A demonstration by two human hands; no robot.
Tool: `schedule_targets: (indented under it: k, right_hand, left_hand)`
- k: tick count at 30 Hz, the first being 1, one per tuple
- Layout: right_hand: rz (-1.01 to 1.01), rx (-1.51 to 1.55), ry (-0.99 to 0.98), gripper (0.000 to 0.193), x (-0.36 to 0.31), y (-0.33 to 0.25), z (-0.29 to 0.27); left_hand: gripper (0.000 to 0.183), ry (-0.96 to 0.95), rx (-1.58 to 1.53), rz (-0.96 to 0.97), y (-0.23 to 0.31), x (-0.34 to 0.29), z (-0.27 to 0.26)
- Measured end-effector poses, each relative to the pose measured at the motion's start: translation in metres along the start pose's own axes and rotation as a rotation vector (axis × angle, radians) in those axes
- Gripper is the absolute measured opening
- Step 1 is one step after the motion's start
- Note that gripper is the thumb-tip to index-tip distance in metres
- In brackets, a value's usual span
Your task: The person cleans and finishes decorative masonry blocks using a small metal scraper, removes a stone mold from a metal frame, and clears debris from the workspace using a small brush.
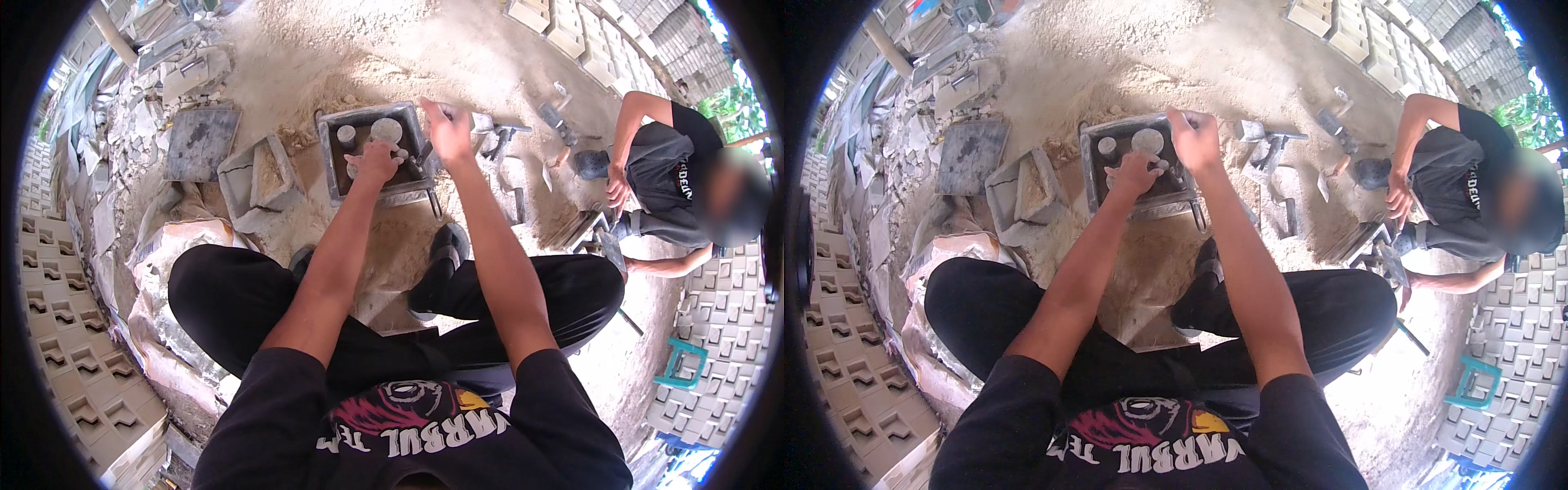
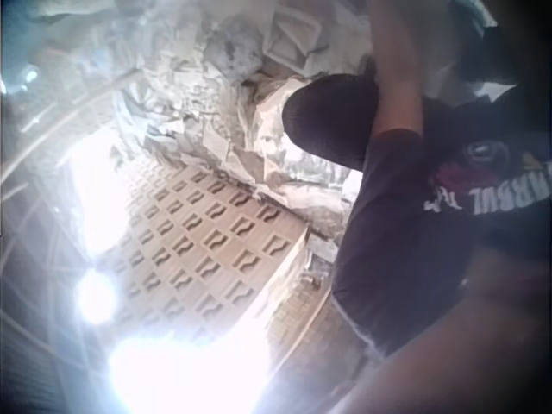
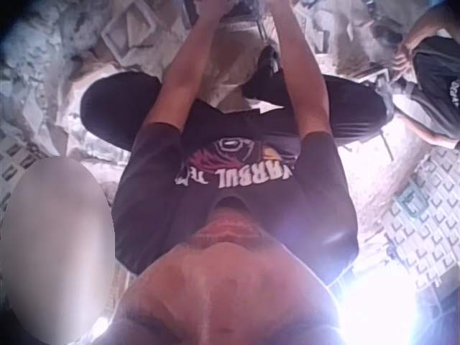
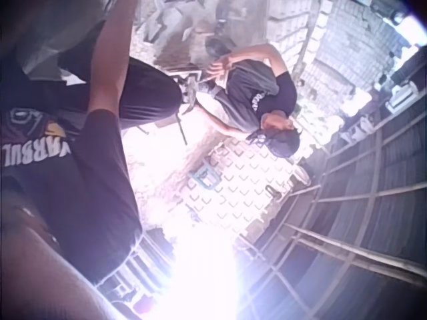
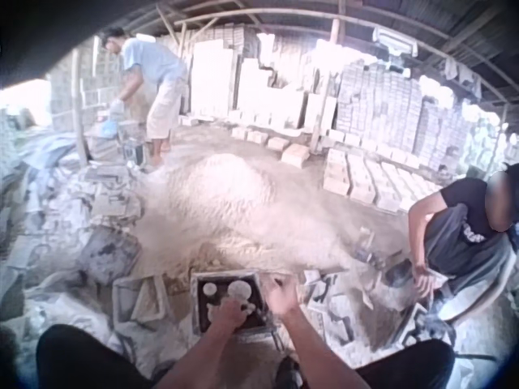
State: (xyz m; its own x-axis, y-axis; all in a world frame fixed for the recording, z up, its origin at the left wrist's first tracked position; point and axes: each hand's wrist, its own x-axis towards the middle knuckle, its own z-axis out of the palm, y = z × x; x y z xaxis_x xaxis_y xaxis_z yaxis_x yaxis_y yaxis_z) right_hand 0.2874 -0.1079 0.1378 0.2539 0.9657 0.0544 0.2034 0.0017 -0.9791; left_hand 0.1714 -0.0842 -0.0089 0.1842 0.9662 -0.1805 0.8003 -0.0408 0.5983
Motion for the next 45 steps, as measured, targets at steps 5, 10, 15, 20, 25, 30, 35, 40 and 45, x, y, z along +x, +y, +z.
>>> schedule_targets:
  k: [5, 10, 15, 20, 25, 30, 35, 40, 45]
  right_hand:
    - [0.037, 0.458, 0.026, 0.038, 0.004, 0.011, -0.001]
    - [-0.097, 0.156, -0.226, 0.039, 0.004, 0.016, 0.005]
    - [-0.088, 0.211, -0.284, 0.041, -0.001, 0.017, -0.003]
    - [-0.180, 0.321, -0.134, 0.043, -0.008, 0.010, -0.008]
    - [-0.037, 0.274, -0.225, 0.043, -0.002, 0.012, -0.009]
    - [-0.099, 0.220, -0.237, 0.044, -0.004, 0.024, -0.009]
    - [-0.173, -0.011, 0.406, 0.047, -0.001, -0.016, 0.023]
    - [-0.274, -0.214, 0.356, 0.049, 0.004, 0.004, 0.014]
    - [-0.311, -0.098, 0.269, 0.049, 0.013, 0.001, 0.021]
  left_hand:
    - [0.031, -0.017, 0.027, -0.020, -0.004, -0.007, -0.013]
    - [0.031, -0.099, 0.016, -0.046, -0.003, -0.001, -0.018]
    - [0.028, 0.009, -0.010, 0.010, -0.016, 0.005, -0.003]
    - [0.028, 0.043, 0.020, 0.020, -0.021, 0.010, 0.001]
    - [0.028, -0.090, 0.002, -0.073, -0.009, 0.007, -0.004]
    - [0.028, -0.057, 0.027, -0.110, -0.006, 0.006, -0.007]
    - [0.029, -0.094, 0.018, -0.080, -0.016, 0.014, -0.009]
    - [0.029, -0.097, 0.045, -0.095, -0.007, 0.002, -0.004]
    - [0.029, -0.092, 0.019, -0.099, -0.001, 0.004, -0.020]
